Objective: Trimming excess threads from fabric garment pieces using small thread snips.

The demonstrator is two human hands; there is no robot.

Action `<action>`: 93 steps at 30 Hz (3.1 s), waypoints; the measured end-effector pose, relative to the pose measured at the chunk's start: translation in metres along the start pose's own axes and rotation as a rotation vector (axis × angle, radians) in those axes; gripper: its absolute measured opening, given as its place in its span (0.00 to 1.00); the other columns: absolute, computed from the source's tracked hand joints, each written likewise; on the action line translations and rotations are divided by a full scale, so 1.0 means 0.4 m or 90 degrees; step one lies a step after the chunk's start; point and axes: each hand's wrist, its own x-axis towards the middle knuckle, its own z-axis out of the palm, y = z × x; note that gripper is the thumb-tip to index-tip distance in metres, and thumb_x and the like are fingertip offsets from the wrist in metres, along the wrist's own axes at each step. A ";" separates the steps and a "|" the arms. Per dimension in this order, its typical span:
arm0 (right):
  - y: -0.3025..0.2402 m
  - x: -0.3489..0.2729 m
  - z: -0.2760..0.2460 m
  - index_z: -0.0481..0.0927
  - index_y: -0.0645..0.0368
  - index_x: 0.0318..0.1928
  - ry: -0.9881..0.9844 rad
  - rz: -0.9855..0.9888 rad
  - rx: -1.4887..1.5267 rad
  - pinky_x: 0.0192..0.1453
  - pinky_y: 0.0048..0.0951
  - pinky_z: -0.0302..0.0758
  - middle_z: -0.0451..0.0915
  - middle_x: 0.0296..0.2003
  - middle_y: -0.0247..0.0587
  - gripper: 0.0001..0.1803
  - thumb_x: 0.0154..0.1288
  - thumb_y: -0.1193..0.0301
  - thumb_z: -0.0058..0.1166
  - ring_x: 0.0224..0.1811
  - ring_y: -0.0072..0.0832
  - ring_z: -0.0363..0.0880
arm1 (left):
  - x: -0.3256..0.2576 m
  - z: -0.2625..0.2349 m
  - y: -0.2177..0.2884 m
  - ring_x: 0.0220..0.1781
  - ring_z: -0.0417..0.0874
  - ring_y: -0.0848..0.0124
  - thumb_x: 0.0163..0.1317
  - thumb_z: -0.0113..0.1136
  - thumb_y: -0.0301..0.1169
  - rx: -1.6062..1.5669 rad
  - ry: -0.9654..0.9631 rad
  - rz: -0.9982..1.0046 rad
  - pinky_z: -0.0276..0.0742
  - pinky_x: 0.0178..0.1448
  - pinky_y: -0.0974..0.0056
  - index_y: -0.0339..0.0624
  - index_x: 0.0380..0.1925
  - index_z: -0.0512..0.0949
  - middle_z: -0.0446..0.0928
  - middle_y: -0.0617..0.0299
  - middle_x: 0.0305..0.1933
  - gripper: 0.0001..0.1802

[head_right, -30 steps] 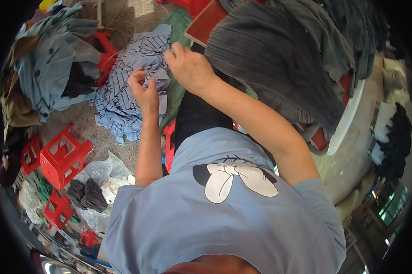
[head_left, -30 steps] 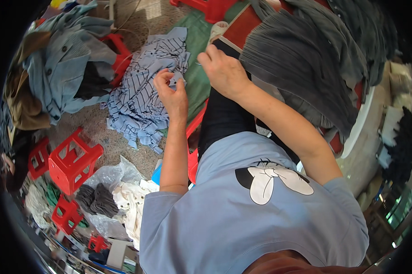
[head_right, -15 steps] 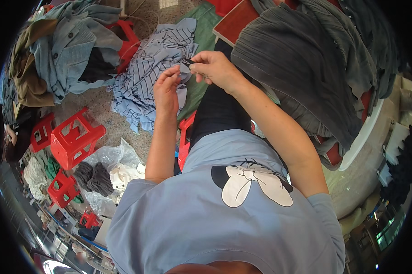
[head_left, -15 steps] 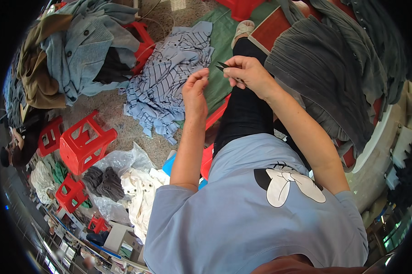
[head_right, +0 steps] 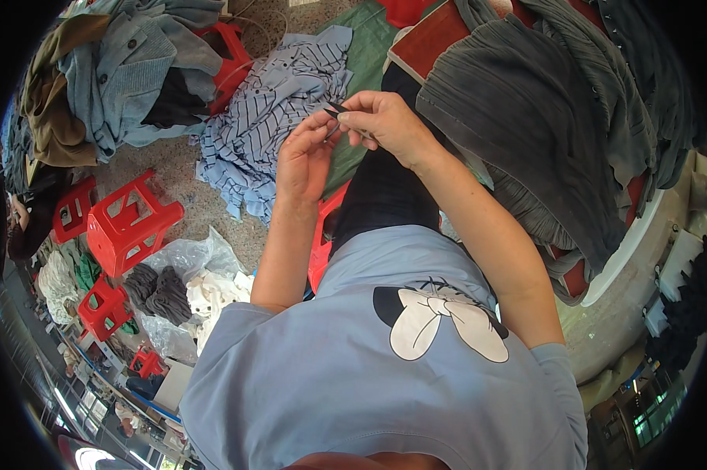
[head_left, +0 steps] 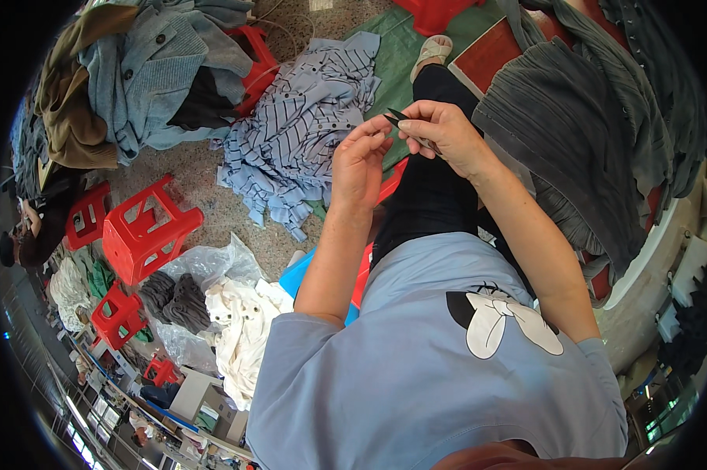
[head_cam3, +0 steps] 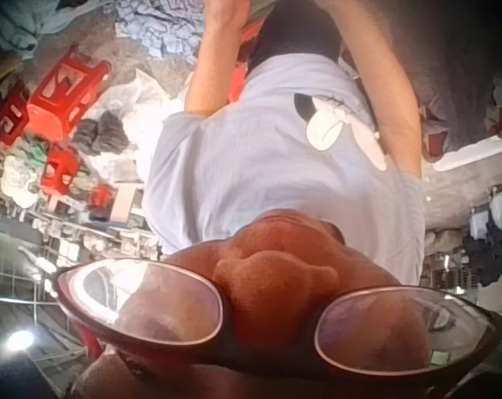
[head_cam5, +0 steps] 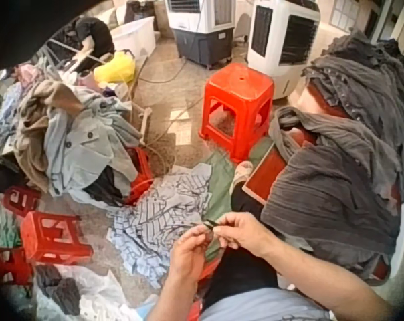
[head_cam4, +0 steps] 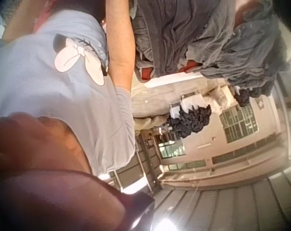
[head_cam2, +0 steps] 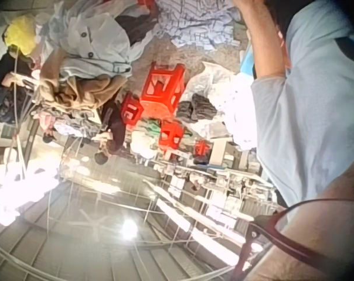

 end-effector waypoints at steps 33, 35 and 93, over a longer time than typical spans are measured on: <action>-0.342 -0.110 0.046 0.76 0.58 0.52 0.076 -0.192 -0.324 0.18 0.17 0.66 0.79 0.21 0.35 0.12 0.70 0.71 0.52 0.14 0.15 0.71 | 0.046 -0.162 -0.139 0.40 0.80 0.73 0.67 0.57 0.32 0.135 0.170 -0.097 0.75 0.47 0.66 0.44 0.40 0.79 0.82 0.65 0.40 0.07; -0.408 -0.052 -0.042 0.73 0.60 0.54 0.082 -0.114 -0.292 0.18 0.16 0.64 0.79 0.21 0.33 0.15 0.70 0.68 0.52 0.13 0.14 0.70 | 0.043 -0.166 -0.157 0.40 0.81 0.73 0.66 0.57 0.33 0.155 0.185 -0.121 0.76 0.47 0.66 0.44 0.40 0.79 0.82 0.64 0.41 0.07; -0.259 -0.043 -0.226 0.78 0.57 0.49 0.323 -0.481 -0.739 0.37 0.22 0.75 0.79 0.28 0.35 0.15 0.63 0.71 0.62 0.28 0.20 0.77 | 0.056 -0.374 -0.354 0.34 0.82 0.68 0.68 0.51 0.28 0.074 0.349 -0.277 0.80 0.41 0.63 0.40 0.47 0.76 0.82 0.59 0.36 0.10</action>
